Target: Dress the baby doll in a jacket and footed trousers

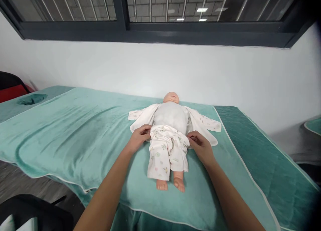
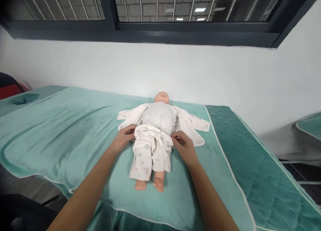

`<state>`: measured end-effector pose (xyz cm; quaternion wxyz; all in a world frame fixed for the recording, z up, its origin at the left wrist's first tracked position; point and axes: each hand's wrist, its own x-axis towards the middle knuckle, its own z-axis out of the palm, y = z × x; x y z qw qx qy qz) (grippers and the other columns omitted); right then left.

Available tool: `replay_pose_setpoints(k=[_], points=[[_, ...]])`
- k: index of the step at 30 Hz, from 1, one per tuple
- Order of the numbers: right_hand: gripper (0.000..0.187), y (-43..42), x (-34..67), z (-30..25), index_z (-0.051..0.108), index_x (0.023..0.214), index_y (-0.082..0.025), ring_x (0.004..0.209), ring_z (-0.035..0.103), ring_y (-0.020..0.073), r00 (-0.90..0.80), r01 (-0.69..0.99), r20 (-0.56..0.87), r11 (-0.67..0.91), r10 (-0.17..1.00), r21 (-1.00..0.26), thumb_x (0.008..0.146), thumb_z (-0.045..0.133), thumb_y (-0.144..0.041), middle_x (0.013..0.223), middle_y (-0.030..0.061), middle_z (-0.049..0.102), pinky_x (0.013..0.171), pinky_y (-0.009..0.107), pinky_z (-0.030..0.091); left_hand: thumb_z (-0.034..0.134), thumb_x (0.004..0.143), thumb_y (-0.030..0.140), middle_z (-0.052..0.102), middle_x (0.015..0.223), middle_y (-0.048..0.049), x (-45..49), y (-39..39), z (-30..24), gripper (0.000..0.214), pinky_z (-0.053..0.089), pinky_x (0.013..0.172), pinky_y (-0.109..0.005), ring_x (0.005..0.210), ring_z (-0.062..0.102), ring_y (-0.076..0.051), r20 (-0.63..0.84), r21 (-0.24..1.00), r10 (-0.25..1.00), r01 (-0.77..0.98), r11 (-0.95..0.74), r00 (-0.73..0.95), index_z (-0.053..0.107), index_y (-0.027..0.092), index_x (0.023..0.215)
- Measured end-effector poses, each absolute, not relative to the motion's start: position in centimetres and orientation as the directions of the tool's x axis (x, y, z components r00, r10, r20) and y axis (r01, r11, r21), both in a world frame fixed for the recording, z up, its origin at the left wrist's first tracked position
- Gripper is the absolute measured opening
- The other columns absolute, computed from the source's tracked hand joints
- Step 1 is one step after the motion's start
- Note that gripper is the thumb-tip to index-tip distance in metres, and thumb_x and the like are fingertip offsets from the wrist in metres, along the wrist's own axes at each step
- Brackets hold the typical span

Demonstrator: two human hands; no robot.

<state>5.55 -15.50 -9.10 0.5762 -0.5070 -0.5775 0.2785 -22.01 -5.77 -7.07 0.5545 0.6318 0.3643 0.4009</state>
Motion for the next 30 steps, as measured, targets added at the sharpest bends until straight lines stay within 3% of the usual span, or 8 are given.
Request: replay_pose_setpoints(k=[3,7,12,15,18,22,26,30], points=[[0.011,-15.2,5.5,-9.2,0.064,0.09,-0.022,0.075,0.051,0.0145,0.138,0.189,0.373,0.345,0.918,-0.919,0.086,0.067,-0.031,0.087,0.0008,0.056,0.066,0.027,0.041,0.07,0.071,0.024,0.065,0.098,-0.0036,-22.2,-5.9,-6.6,0.028,0.043,0.07,-0.025,0.083,0.058,-0.016,0.113,0.994,0.865,-0.053,-0.1,0.488,0.071,0.019,0.099],[0.013,-15.2,5.3,-9.0,0.068,0.095,-0.023,0.082,0.053,0.0168,0.084,0.251,0.433,0.401,0.897,-0.881,0.084,0.07,-0.029,0.092,0.0032,0.057,0.071,0.03,0.042,0.071,0.075,0.028,0.063,0.086,-0.0024,-22.3,-5.8,-6.8,0.022,0.041,0.069,-0.024,0.078,0.055,-0.014,0.08,0.995,0.837,-0.095,-0.034,0.541,0.069,0.017,0.094],[0.01,-15.4,4.6,-8.5,0.07,0.09,-0.024,0.091,0.056,0.0204,0.063,0.324,0.488,0.445,0.87,-0.835,0.083,0.072,-0.031,0.095,0.0053,0.055,0.078,0.035,0.046,0.058,0.087,0.044,0.055,0.069,0.001,-21.9,-5.5,-7.4,0.03,0.036,0.061,-0.024,0.063,0.045,-0.011,0.041,0.999,0.89,-0.028,-0.032,0.454,0.064,0.017,0.074],[0.007,-15.3,4.2,-8.5,0.07,0.091,-0.025,0.094,0.056,0.0204,0.065,0.383,0.517,0.457,0.854,-0.803,0.085,0.069,-0.028,0.098,0.0055,0.054,0.08,0.035,0.046,0.063,0.081,0.038,0.061,0.075,0.0,-21.7,-5.3,-7.4,0.02,0.038,0.062,-0.024,0.066,0.049,-0.013,0.016,0.998,0.904,0.055,-0.043,0.427,0.068,0.018,0.081],[0.01,-15.3,4.1,-8.8,0.071,0.095,-0.026,0.095,0.056,0.0211,0.053,0.457,0.551,0.47,0.833,-0.755,0.087,0.066,-0.026,0.1,0.0059,0.054,0.082,0.037,0.046,0.068,0.073,0.029,0.064,0.084,-0.0028,-21.7,-5.4,-7.2,0.019,0.041,0.067,-0.026,0.074,0.053,-0.016,0.04,0.988,0.854,0.11,-0.113,0.518,0.071,0.019,0.088],[0.013,-16.0,3.9,-8.8,0.071,0.098,-0.026,0.097,0.056,0.0226,0.044,0.541,0.572,0.462,0.819,-0.702,0.087,0.066,-0.025,0.101,0.0066,0.055,0.082,0.038,0.046,0.068,0.077,0.032,0.059,0.09,-0.0046,-22.2,-5.9,-6.7,0.02,0.041,0.07,-0.027,0.078,0.051,-0.016,0.135,0.959,0.757,0.107,-0.262,0.639,0.075,0.02,0.091],[0.009,-16.7,3.8,-8.3,0.071,0.094,-0.026,0.093,0.054,0.0227,0.02,0.584,0.581,0.462,0.814,-0.667,0.089,0.064,-0.025,0.094,0.0059,0.062,0.08,0.038,0.044,0.07,0.077,0.032,0.055,0.094,-0.0051,-22.5,-6.1,-6.3,0.016,0.042,0.075,-0.028,0.085,0.052,-0.018,0.144,0.945,0.706,0.116,-0.307,0.693,0.074,0.02,0.087],[0.021,-16.8,3.9,-7.9,0.069,0.082,-0.025,0.082,0.054,0.0222,0.037,0.56,0.541,0.431,0.84,-0.708,0.096,0.054,-0.028,0.08,0.0047,0.064,0.073,0.038,0.042,0.075,0.072,0.033,0.054,0.1,-0.0059,-22.9,-6.1,-6.3,0.018,0.043,0.083,-0.03,0.093,0.053,-0.021,0.145,0.94,0.692,0.121,-0.32,0.707,0.07,0.02,0.084]])
